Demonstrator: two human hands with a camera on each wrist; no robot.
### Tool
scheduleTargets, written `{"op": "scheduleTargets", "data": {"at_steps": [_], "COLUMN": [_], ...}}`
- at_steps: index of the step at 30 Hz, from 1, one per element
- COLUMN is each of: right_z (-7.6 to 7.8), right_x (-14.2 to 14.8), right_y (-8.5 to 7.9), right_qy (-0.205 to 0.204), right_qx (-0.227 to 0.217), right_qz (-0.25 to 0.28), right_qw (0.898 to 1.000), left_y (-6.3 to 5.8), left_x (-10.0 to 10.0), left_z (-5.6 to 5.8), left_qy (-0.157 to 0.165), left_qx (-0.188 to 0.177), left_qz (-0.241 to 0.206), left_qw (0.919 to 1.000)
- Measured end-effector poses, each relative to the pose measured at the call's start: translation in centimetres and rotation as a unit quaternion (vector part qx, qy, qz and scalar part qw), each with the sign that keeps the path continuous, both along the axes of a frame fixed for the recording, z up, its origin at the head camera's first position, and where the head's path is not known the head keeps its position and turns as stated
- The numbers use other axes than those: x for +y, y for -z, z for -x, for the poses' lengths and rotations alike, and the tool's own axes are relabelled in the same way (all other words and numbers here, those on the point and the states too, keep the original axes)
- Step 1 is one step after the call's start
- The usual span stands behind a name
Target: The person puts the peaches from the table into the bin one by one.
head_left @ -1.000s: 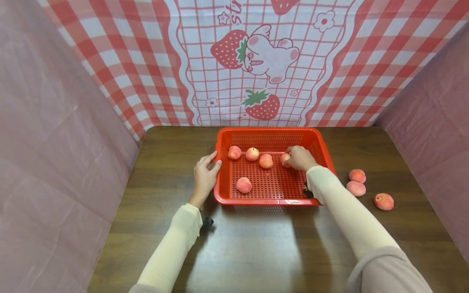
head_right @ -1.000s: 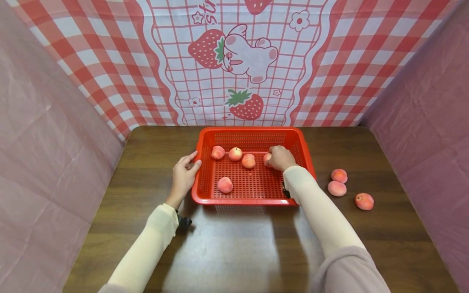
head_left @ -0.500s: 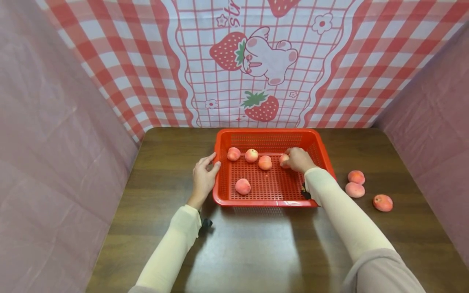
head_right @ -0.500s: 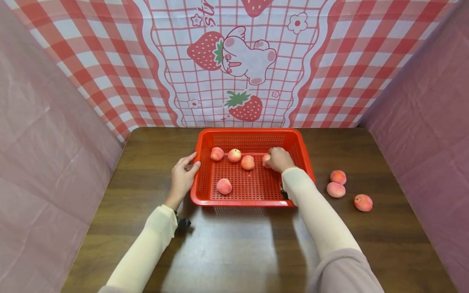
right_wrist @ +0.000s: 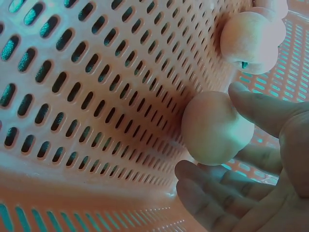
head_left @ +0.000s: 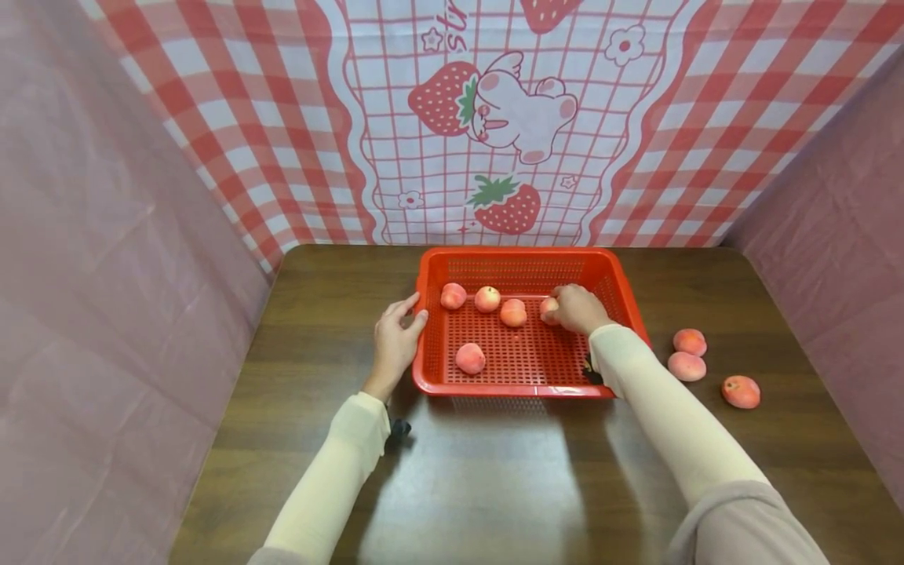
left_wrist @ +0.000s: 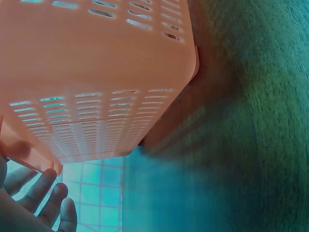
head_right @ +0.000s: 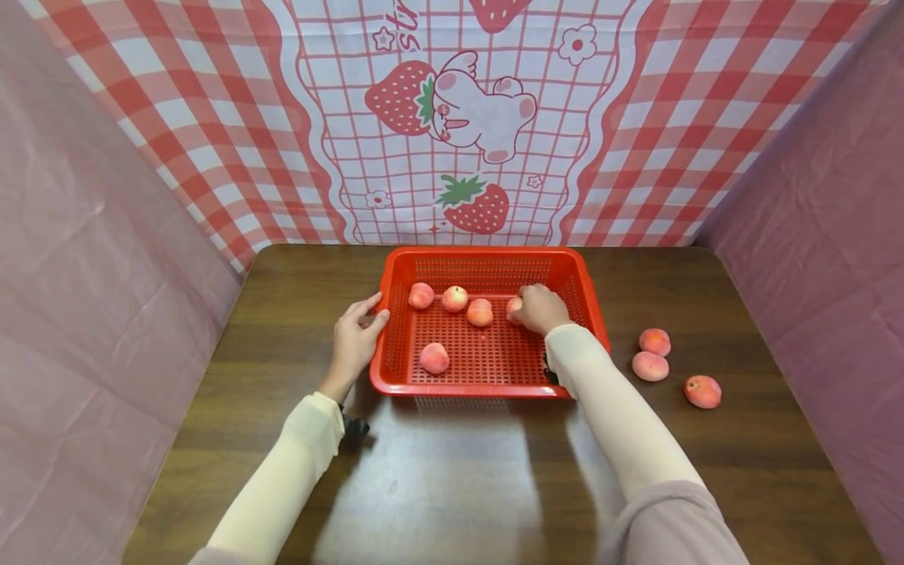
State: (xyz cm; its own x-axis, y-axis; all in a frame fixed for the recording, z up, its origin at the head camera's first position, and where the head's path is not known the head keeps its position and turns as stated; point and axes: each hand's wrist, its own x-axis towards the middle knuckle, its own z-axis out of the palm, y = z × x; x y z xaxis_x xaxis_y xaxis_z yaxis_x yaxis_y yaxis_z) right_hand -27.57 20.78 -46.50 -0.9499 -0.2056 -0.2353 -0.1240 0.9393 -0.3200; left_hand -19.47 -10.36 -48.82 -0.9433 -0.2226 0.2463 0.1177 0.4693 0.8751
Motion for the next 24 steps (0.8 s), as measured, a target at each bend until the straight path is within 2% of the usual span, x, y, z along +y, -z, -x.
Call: {"op": "scheduleTargets", "data": {"at_steps": [15,24], "right_z": [-0.6,-1.0], "right_x": [-0.2,-0.3], "right_y": [-1.3,-2.4], "right_qy": [-0.014,-0.005], "right_qx": [0.012,-0.006], "right_qz": [-0.018,-0.021], "right_qw": [1.000,1.000], "left_y": [-0.1,-0.1], "left_x": [0.1,0.1], "left_z": [-0.1,-0.1], "left_qy": [-0.005,0.000], "left_qx": [0.004,-0.001], "left_qz": [0.000,-0.002], "left_qw": [1.0000,1.0000]}}
